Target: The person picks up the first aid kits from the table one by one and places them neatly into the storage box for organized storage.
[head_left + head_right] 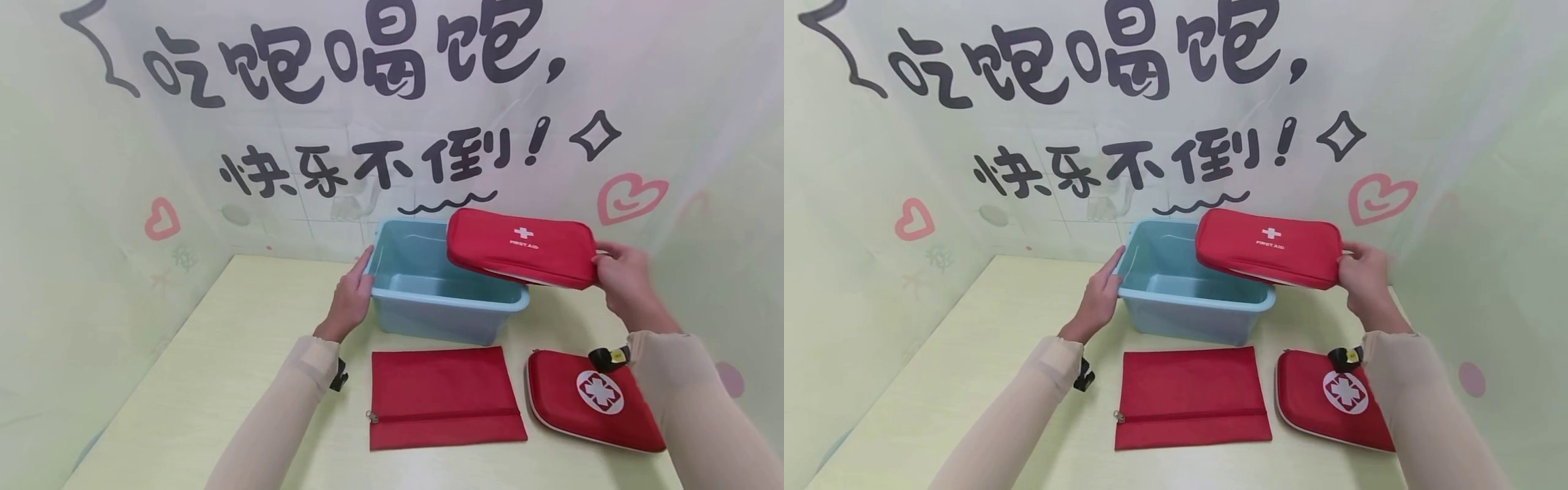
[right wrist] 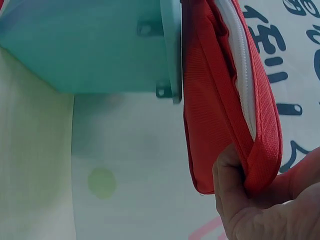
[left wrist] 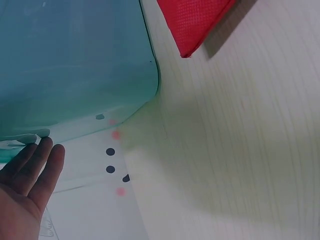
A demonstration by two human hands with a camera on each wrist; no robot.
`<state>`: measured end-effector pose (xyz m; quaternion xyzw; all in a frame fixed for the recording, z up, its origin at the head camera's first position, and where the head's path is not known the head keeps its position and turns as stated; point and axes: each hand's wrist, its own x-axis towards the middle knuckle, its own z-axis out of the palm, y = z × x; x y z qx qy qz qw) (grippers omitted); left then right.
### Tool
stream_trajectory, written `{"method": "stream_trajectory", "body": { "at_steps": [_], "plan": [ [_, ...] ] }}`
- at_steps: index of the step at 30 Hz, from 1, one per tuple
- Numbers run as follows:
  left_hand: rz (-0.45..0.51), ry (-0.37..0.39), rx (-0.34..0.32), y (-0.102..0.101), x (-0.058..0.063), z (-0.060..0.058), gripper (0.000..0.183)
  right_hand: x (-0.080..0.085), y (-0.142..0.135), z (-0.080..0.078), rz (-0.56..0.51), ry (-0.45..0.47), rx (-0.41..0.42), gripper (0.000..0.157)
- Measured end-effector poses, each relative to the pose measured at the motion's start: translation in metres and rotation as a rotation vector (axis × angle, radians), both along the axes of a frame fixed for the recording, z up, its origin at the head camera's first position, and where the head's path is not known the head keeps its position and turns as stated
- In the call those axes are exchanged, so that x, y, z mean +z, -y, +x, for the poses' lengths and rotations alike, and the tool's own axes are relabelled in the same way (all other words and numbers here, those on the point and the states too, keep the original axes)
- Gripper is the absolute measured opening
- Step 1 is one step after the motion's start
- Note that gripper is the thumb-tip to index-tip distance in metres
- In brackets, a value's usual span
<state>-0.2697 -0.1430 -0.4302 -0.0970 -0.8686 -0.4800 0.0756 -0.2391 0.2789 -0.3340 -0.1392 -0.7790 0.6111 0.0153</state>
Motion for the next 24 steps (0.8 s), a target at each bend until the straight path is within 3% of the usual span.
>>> {"method": "stream_trajectory", "body": {
  "at_steps": [10,24],
  "plan": [
    [0.003,-0.01,-0.001,0.0,0.001,0.001,0.057,-0.001,0.036,-0.007,0.056,-0.051,0.04,0.051],
    [-0.002,-0.012,0.0,0.0,0.002,0.0,0.058,0.0,0.071,-0.009,0.082,-0.024,0.076,0.052]
  ]
}}
